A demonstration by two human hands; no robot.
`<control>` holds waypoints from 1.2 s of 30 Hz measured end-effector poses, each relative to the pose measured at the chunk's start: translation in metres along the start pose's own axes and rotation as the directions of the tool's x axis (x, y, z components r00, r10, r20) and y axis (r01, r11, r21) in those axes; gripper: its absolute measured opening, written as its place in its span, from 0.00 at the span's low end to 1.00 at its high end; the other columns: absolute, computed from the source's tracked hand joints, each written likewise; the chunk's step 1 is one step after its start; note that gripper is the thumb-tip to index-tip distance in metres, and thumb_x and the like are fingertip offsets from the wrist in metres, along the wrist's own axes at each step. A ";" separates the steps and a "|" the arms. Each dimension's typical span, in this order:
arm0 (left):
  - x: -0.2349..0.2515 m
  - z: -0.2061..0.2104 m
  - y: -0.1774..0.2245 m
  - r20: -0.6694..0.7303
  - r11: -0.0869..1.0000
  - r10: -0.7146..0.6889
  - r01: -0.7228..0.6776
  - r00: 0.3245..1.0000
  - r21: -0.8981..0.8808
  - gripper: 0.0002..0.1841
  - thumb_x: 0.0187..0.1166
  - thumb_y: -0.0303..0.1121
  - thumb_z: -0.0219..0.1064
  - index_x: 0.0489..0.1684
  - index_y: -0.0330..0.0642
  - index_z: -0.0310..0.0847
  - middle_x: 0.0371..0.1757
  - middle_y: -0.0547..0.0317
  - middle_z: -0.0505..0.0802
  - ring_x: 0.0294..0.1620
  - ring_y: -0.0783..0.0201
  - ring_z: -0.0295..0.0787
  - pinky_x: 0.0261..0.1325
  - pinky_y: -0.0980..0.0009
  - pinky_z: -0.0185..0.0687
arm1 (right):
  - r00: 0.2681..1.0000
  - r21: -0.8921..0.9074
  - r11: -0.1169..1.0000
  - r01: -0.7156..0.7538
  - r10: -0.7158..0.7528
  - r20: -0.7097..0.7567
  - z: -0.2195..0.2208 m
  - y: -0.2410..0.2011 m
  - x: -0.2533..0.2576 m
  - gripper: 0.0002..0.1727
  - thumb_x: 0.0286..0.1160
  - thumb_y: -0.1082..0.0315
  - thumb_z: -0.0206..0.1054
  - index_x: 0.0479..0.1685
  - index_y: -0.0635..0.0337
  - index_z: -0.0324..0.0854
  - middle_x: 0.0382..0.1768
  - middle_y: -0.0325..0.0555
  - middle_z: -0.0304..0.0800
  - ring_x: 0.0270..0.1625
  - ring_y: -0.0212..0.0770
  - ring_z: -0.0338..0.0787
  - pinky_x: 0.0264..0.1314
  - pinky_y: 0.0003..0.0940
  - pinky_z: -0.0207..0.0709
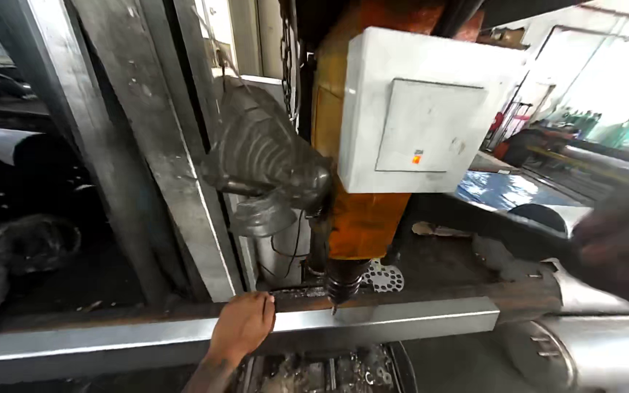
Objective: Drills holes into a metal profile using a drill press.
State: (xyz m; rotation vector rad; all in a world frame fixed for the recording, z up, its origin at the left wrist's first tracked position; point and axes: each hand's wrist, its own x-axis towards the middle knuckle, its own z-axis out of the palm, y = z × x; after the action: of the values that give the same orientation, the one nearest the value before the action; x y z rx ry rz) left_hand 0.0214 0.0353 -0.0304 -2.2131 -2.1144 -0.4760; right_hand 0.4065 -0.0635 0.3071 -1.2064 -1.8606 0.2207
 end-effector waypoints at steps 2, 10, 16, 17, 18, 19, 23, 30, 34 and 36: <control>0.001 -0.003 0.000 0.042 1.000 -0.007 0.006 0.999 0.004 0.35 0.89 0.49 0.32 0.55 0.39 0.90 0.60 0.48 0.95 0.69 0.48 0.90 0.77 0.49 0.76 | 0.995 -0.421 0.906 -0.047 0.079 0.061 0.022 0.007 -0.007 0.23 0.88 0.50 0.47 0.36 0.51 0.84 0.16 0.37 0.80 0.15 0.38 0.79 0.14 0.41 0.72; 0.003 -0.002 0.000 0.016 1.000 0.021 -0.021 1.000 -0.005 0.34 0.90 0.47 0.34 0.53 0.38 0.90 0.59 0.47 0.96 0.67 0.47 0.91 0.75 0.50 0.78 | 0.929 -0.509 0.818 -0.269 0.359 0.087 0.093 0.063 -0.042 0.45 0.71 0.30 0.61 0.87 0.41 0.61 0.42 0.40 0.91 0.34 0.43 0.91 0.37 0.54 0.87; 0.003 0.001 0.000 -0.016 0.999 0.031 -0.031 0.999 0.012 0.33 0.89 0.48 0.35 0.49 0.40 0.91 0.55 0.48 0.97 0.64 0.49 0.92 0.71 0.51 0.80 | 0.885 -0.372 0.847 -0.381 0.450 0.117 0.094 0.064 -0.041 0.36 0.73 0.33 0.62 0.80 0.36 0.66 0.32 0.33 0.89 0.23 0.35 0.90 0.26 0.42 0.90; 0.004 0.002 -0.001 -0.026 0.999 0.033 -0.033 0.999 0.016 0.33 0.89 0.48 0.35 0.49 0.40 0.91 0.54 0.48 0.97 0.63 0.49 0.92 0.71 0.51 0.81 | 0.884 -0.351 0.851 -0.391 0.453 0.114 0.094 0.066 -0.041 0.35 0.72 0.33 0.62 0.78 0.35 0.68 0.31 0.32 0.89 0.22 0.34 0.90 0.24 0.40 0.89; 0.004 0.003 -0.001 -0.038 0.999 0.034 -0.034 0.999 0.019 0.34 0.89 0.48 0.34 0.49 0.40 0.91 0.53 0.48 0.97 0.62 0.49 0.93 0.70 0.50 0.81 | 0.881 -0.318 0.856 -0.407 0.461 0.112 0.094 0.067 -0.042 0.34 0.72 0.33 0.62 0.76 0.35 0.69 0.30 0.32 0.89 0.21 0.34 0.90 0.24 0.40 0.90; 0.004 0.004 -0.001 -0.051 0.999 0.037 -0.036 0.998 0.020 0.34 0.88 0.49 0.34 0.47 0.40 0.91 0.52 0.48 0.97 0.61 0.48 0.93 0.68 0.50 0.82 | 0.879 -0.280 0.862 -0.423 0.465 0.103 0.096 0.069 -0.044 0.32 0.73 0.34 0.61 0.74 0.36 0.71 0.29 0.32 0.90 0.21 0.35 0.90 0.23 0.39 0.89; 0.004 0.010 -0.002 -0.133 0.999 0.053 -0.052 0.990 0.010 0.33 0.87 0.49 0.36 0.40 0.39 0.91 0.46 0.48 0.97 0.55 0.47 0.95 0.62 0.49 0.85 | 0.895 -0.027 0.895 -0.446 0.446 -0.003 0.133 0.090 -0.055 0.22 0.81 0.53 0.60 0.65 0.58 0.76 0.22 0.36 0.85 0.18 0.35 0.87 0.19 0.35 0.86; 0.004 0.013 -0.004 -0.151 0.999 0.041 -0.039 0.988 0.014 0.33 0.87 0.50 0.36 0.36 0.42 0.90 0.41 0.50 0.97 0.50 0.49 0.95 0.57 0.51 0.86 | 0.943 0.269 0.934 -0.235 0.287 -0.171 0.165 0.115 -0.064 0.08 0.84 0.72 0.56 0.48 0.66 0.79 0.15 0.30 0.80 0.13 0.29 0.82 0.13 0.26 0.81; 0.005 0.012 -0.004 -0.147 0.999 0.045 -0.045 0.988 0.009 0.33 0.86 0.49 0.36 0.36 0.41 0.90 0.41 0.50 0.97 0.50 0.49 0.95 0.58 0.51 0.86 | 0.948 0.264 0.942 -0.206 0.259 -0.185 0.168 0.118 -0.064 0.08 0.84 0.72 0.56 0.48 0.67 0.79 0.15 0.30 0.81 0.14 0.29 0.82 0.13 0.25 0.80; 0.005 0.014 -0.005 -0.159 0.999 0.049 -0.047 0.986 0.014 0.33 0.86 0.50 0.36 0.36 0.41 0.90 0.41 0.51 0.97 0.50 0.50 0.95 0.58 0.52 0.86 | 0.951 0.279 0.942 -0.186 0.244 -0.189 0.170 0.120 -0.064 0.09 0.84 0.73 0.57 0.49 0.69 0.79 0.15 0.31 0.81 0.14 0.29 0.82 0.14 0.25 0.80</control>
State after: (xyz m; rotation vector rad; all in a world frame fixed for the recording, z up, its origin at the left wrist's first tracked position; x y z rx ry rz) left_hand 0.0195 0.0438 -0.0429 -2.1358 -1.9755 -0.6146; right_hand 0.3668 -0.0035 0.1016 -1.1994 -1.4557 0.4205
